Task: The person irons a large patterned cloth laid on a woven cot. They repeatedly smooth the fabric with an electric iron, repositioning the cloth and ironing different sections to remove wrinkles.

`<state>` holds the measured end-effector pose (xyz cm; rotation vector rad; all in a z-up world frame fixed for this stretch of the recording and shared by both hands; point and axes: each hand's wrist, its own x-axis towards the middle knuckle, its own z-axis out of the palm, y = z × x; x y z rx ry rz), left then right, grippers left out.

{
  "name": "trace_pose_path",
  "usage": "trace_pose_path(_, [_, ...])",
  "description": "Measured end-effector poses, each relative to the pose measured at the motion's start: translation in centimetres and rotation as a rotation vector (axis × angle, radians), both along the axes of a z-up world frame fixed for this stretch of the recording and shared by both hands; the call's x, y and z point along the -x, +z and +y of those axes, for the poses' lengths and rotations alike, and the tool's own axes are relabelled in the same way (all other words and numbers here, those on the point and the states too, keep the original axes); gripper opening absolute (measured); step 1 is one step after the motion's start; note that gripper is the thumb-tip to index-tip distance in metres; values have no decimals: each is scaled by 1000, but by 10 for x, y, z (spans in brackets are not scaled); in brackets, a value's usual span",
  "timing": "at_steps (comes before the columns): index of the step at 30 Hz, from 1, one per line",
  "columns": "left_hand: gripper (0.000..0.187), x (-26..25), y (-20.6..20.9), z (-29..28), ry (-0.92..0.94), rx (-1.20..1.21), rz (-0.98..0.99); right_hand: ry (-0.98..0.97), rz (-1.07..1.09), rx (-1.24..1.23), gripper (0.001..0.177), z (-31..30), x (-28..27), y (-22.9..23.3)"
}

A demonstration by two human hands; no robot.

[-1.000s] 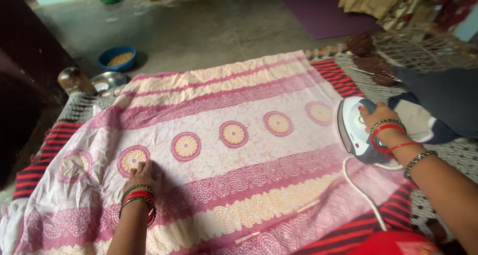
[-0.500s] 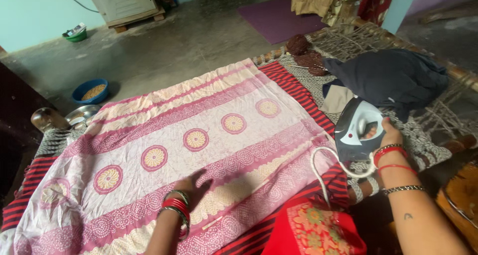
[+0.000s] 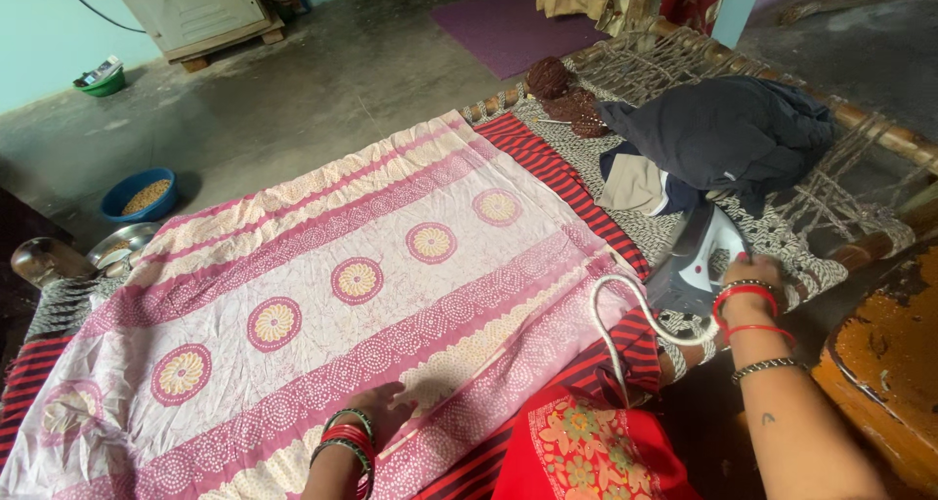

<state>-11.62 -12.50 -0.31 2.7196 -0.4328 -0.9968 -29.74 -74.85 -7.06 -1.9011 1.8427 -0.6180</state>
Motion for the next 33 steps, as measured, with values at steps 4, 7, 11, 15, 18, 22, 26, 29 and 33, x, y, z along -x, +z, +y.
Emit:
trace_pose_path(4, [61,-8,1,-6,-6,17,-21,240,-387,647,39,22,-10,38])
trace_pose_path(7, [57,-20,9,7,22,50,-63,532,-684,687,40,34,-57,64])
trace_pose_path(11, [56,-54,10,50,123,93,-153,913,-682,388,19,53,-166,61])
trace_pose_path(15, [59,-87,5,120,346,86,-394,1038,-273,0,25,63,-268,26])
trace_pose_path(18, [64,-99,-2,171,473,-70,-571,1031,246,239,39,60,-310,9])
trace_pose_path(22, [75,-110,-11,230,668,-166,-817,947,319,244,73,53,-329,0])
trace_pose_path(26, [88,-123,-24,272,839,-201,-925,864,389,222,73,82,-375,-2])
trace_pose_path(29, [95,-140,-40,299,889,-248,-964,887,233,80,71,109,-405,-4])
trace_pose_path(33, [87,-183,-64,339,917,-288,-1095,848,62,-57,70,84,-378,4])
